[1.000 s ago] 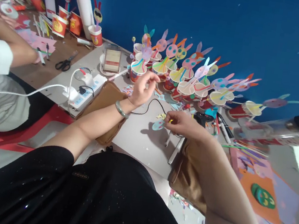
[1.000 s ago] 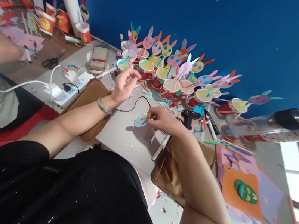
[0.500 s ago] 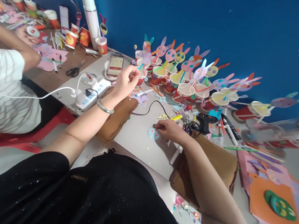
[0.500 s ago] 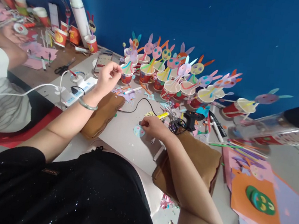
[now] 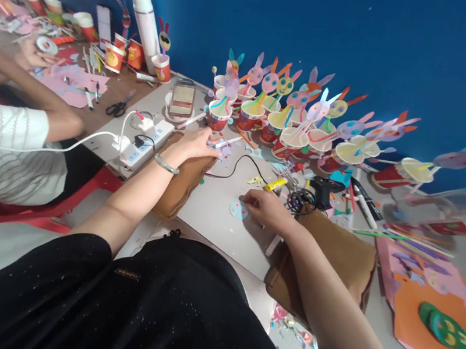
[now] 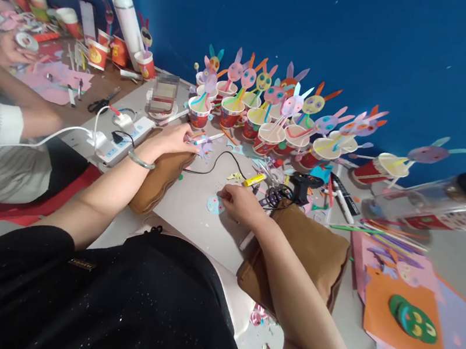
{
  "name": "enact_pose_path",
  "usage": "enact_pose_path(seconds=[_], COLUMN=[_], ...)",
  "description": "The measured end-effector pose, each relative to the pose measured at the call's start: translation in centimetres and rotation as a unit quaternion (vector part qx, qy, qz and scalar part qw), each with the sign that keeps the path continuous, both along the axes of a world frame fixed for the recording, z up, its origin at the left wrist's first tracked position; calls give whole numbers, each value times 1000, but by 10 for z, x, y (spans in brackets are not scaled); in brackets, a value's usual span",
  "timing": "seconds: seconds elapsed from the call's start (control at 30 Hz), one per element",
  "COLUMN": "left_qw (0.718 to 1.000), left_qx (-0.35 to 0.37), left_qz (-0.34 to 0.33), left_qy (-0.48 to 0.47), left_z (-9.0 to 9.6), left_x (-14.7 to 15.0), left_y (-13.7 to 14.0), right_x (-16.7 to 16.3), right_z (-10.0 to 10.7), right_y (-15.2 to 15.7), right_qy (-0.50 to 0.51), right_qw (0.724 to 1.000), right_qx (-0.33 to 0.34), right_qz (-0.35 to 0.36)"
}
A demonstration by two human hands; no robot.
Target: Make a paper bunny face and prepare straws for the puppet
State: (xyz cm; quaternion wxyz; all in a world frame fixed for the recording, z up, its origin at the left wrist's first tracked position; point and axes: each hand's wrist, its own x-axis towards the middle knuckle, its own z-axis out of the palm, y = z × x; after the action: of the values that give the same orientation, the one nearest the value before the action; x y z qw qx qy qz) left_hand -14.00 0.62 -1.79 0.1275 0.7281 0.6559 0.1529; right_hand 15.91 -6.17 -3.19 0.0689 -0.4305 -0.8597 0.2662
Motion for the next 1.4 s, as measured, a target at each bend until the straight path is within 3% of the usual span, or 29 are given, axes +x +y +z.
enact_pose_path(seconds=[0.13,0.27,0.37,0.7,0.83,1.07,1.23,1.4], left_qw=[996,995,996,996,990,956,948,956], left_qx=[-26,-53,-34,-40,-38,-54,-68,-68], left_qz=[-81,-81,-79,-72,-76,-61,-68,-90], left_qy=[19,28,28,-41,-113,-283,-305,-271], left_z=[6,7,8,13,11,17,13,9], left_x=[3,3,4,1,-8,-27,-28,-27], left_y=[-11,-15,-16,-18,-12,-9,-6,-2], right_x=[5,18,29,20,10,8,9,12], right_z=[1,4,6,-11,-19,-20,-16,-18], right_y=[-4,-12,-25,-82,-92,-93,-89,-75], right_qy=[-1,-2,-7,9,1,45,85,66], right_qw=[999,997,992,956,956,963,968,971], right_qx=[30,69,121,278,264,197,150,148], right_qz=[-13,-27,-27,91,127,180,184,178])
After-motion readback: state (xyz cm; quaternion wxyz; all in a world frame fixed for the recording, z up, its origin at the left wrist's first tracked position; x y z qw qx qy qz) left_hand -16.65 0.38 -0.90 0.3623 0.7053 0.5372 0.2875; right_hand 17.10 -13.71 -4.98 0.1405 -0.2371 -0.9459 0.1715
